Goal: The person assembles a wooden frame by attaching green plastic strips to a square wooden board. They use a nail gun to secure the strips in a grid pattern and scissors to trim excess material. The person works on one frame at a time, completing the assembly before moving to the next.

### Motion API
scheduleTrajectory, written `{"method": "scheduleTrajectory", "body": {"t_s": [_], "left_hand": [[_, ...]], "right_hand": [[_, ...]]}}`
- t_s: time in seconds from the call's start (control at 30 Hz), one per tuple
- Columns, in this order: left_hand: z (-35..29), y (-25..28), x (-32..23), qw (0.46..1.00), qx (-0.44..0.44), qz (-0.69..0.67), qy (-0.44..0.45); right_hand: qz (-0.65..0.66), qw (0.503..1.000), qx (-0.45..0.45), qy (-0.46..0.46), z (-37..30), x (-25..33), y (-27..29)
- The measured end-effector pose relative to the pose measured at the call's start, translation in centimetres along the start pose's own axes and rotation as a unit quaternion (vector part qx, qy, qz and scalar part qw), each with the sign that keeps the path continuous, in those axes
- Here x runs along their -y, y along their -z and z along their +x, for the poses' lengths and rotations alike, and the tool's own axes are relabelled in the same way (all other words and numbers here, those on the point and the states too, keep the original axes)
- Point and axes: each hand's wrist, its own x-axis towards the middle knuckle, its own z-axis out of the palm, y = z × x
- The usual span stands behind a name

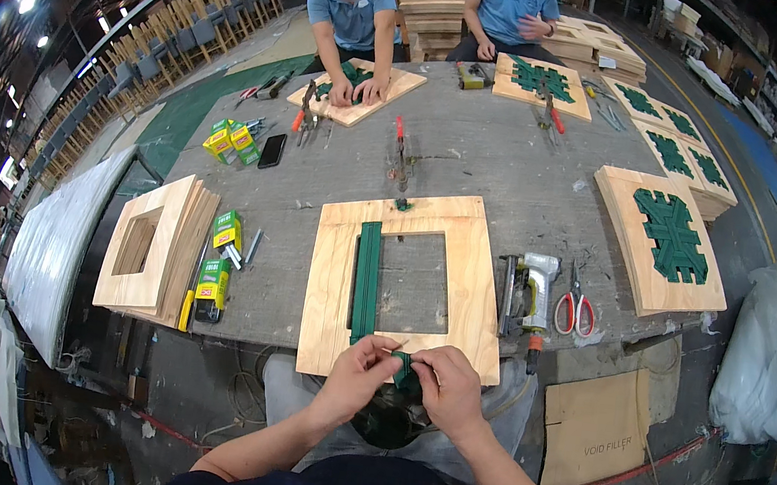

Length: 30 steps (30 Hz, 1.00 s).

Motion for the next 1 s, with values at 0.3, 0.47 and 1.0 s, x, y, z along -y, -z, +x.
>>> {"method": "scheduleTrajectory", "body": {"t_s": [0.3, 0.47, 1.0], "left_hand": [[1.7, -0.7, -0.8, 0.932, -0.053, 0.269, -0.235], [4.2, -0.2, -0.8, 0.92, -0.079, 0.273, -0.269], [21.6, 1.5, 1.8, 0.925, -0.164, 0.327, -0.101]], "right_hand": [[-0.03, 0.999, -0.024, -0.007, 1.1, -0.3, 0.3], [-0.064, 0.997, 0.002, 0.041, 3.9, -1.7, 0.7], [-0.184, 0.972, 0.118, -0.089, 19.4, -14.7, -5.2]]}}
